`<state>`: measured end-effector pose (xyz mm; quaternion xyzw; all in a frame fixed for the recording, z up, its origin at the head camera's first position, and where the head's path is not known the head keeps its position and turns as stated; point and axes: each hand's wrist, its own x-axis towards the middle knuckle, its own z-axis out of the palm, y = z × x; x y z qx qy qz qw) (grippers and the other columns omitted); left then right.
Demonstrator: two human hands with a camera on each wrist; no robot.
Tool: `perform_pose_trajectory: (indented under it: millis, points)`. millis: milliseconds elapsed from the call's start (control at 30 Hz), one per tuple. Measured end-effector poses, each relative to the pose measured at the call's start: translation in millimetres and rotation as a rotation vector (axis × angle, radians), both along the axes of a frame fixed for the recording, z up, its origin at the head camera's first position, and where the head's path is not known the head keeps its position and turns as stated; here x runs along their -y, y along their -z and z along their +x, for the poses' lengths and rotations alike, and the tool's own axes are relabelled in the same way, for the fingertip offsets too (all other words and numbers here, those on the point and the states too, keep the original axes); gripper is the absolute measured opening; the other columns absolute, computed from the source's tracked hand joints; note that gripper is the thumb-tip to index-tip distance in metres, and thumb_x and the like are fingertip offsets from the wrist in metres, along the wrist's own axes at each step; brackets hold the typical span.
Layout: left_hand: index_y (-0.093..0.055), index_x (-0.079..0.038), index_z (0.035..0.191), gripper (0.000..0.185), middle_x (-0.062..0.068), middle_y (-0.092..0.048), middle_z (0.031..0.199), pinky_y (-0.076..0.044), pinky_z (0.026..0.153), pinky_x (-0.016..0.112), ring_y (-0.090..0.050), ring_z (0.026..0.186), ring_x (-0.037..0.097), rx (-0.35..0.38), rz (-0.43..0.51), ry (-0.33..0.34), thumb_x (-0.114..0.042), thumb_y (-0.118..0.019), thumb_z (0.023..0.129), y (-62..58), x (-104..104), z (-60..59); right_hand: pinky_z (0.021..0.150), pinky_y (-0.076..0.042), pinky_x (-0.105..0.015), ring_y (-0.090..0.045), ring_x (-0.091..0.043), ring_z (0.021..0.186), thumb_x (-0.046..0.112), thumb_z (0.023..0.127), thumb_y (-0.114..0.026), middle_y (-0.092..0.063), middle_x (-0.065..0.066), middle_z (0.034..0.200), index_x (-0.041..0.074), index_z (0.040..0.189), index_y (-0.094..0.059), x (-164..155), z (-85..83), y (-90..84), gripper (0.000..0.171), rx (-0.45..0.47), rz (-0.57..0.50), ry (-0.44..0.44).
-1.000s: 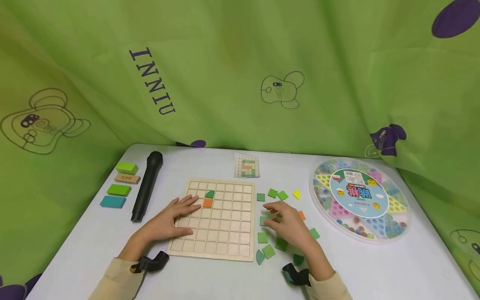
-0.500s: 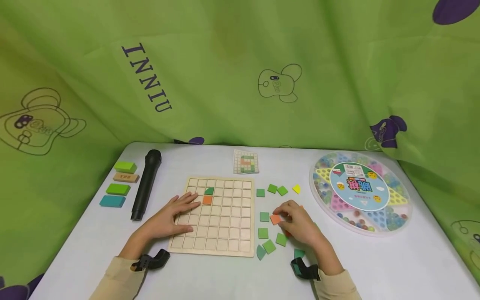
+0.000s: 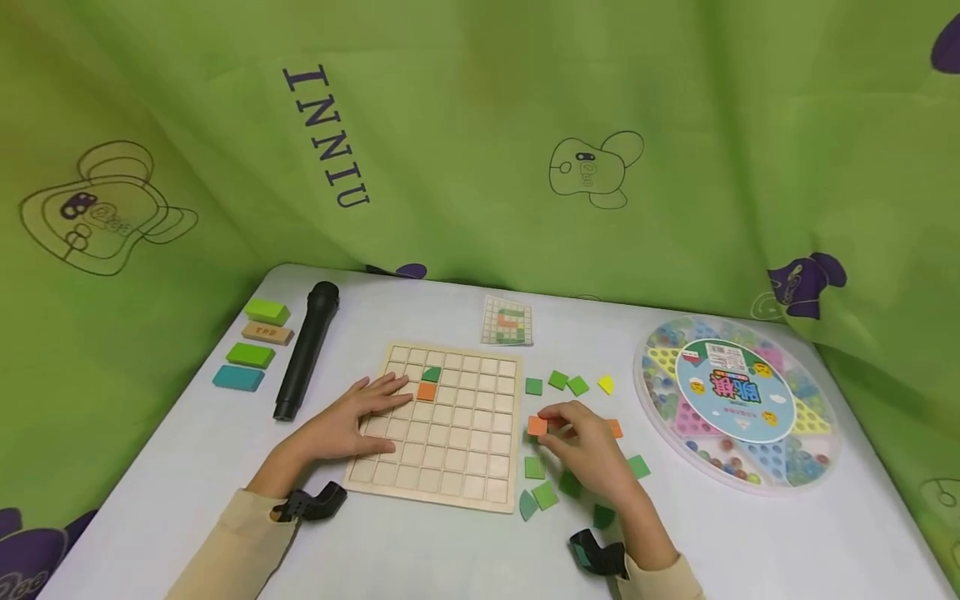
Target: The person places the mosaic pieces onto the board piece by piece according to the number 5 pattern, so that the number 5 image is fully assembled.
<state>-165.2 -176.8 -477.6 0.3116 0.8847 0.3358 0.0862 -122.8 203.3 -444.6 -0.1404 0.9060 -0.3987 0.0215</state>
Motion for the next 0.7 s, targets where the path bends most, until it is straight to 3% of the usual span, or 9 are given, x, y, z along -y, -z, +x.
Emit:
perform_pose_trajectory:
  millis: [200,467,700]
  points:
    - [-0.048,-0.013,0.14,0.074,0.003,-0.03,0.155,-0.006,0.118,0.054,-0.019,0.146,0.026,0.004,-0.026,0.008,-0.041,-0.075,0.077,-0.9,-1,-2.0,0.076,-0.055,-0.025,-0.06,-0.013,0.091,0.015,0.085,-0.071,-0.063,0.003,0.102,0.011,0.113,-0.065,38,-3.5,-7.1,0.029,-0.056,-0.054,-0.017]
    - [-0.048,-0.013,0.14,0.074,0.004,-0.03,0.155,-0.005,0.118,0.054,-0.019,0.146,0.026,0.003,-0.013,0.012,-0.04,-0.075,0.077,-2.9,-2,-3.2,0.079,-0.055,-0.028,-0.059,-0.016,0.092,0.01,0.084,-0.07,-0.065,-0.003,0.103,0.009,0.11,-0.067,99,-24.6,-14.5,0.026,0.043,-0.185,-0.018]
    - [-0.048,-0.013,0.14,0.073,0.004,-0.03,0.155,-0.005,0.118,0.055,-0.018,0.146,0.027,0.01,-0.02,0.013,-0.039,-0.074,0.078,-3.4,-1,-0.5,0.077,-0.054,-0.028,-0.061,-0.014,0.088,0.014,0.084,-0.072,-0.065,-0.003,0.098,0.008,0.106,-0.068,138,-39.2,-1.1,0.024,0.11,-0.117,-0.066]
